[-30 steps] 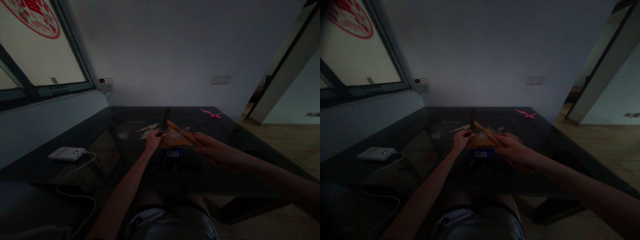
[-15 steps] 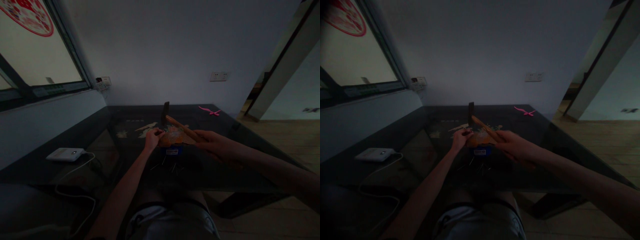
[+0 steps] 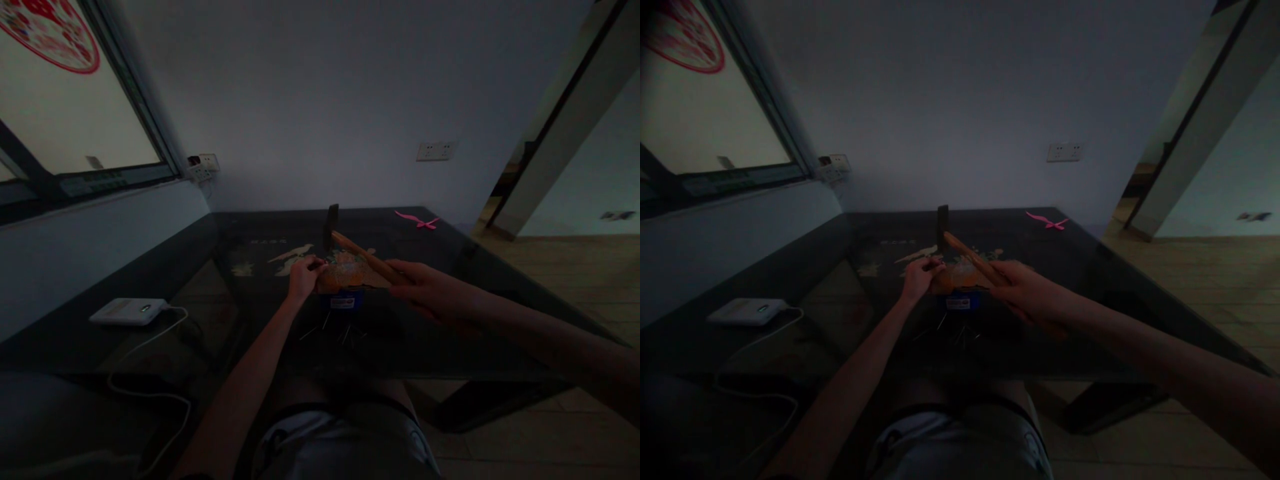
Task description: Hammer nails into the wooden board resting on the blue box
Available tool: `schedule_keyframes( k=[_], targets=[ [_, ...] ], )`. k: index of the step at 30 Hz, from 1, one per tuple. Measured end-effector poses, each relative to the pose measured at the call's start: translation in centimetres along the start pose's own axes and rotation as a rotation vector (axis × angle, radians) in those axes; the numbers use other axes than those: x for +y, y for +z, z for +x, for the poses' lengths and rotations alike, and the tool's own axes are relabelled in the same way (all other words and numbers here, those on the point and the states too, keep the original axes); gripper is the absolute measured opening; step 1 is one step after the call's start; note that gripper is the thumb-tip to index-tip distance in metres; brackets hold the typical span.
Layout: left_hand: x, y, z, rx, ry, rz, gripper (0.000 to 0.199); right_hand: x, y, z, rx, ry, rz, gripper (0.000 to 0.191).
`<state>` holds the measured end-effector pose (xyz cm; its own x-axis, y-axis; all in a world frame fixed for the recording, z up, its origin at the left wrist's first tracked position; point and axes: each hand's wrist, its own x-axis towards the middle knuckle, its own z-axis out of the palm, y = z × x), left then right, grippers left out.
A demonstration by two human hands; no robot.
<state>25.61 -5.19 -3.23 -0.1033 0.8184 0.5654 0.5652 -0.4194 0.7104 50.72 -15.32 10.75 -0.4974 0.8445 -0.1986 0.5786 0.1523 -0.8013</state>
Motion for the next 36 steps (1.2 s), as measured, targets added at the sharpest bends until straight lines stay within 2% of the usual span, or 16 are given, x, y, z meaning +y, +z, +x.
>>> schedule_keyframes(
  k=[5, 10, 16, 23, 28, 32, 36],
  targets=[
    [0.0, -0.1, 0.1, -0.001, 0.007, 0.087, 0.006, 0.0, 0.3, 0.3, -0.021, 0.026, -0.024, 0.041],
    [-0.4, 0.2, 0.1, 0.011, 0.010, 0.024, 0.006, -0.3, -0.1, 0.0, -0.002, -0.011, 0.007, 0.038],
    [-0.2, 0.1, 0.0, 0.007, -0.001, 0.061, 0.008, 0.5, 0.2, 0.6, -0.032, 0.020, -0.043, 0.044],
    [-0.2, 0.0, 0.1, 0.001, -0.022, 0.006, 0.007, 0.6, 0.2, 0.4, -0.004, -0.027, -0.060, 0.047],
    [-0.2, 0.0, 0.0, -0.005, -0.002, 0.035, 0.008, 0.4, 0.4, 0.4, -0.020, 0.044, -0.065, 0.044],
    [-0.2, 0.1, 0.1, 0.001, -0.032, -0.028, 0.007, -0.2, 0.3, 0.1, -0.006, 0.012, -0.022, 0.045],
    [-0.1, 0.0, 0.1, -0.001, -0.024, 0.027, 0.007, 0.6, 0.5, 0.4, -0.024, 0.011, -0.035, 0.044]
  ],
)
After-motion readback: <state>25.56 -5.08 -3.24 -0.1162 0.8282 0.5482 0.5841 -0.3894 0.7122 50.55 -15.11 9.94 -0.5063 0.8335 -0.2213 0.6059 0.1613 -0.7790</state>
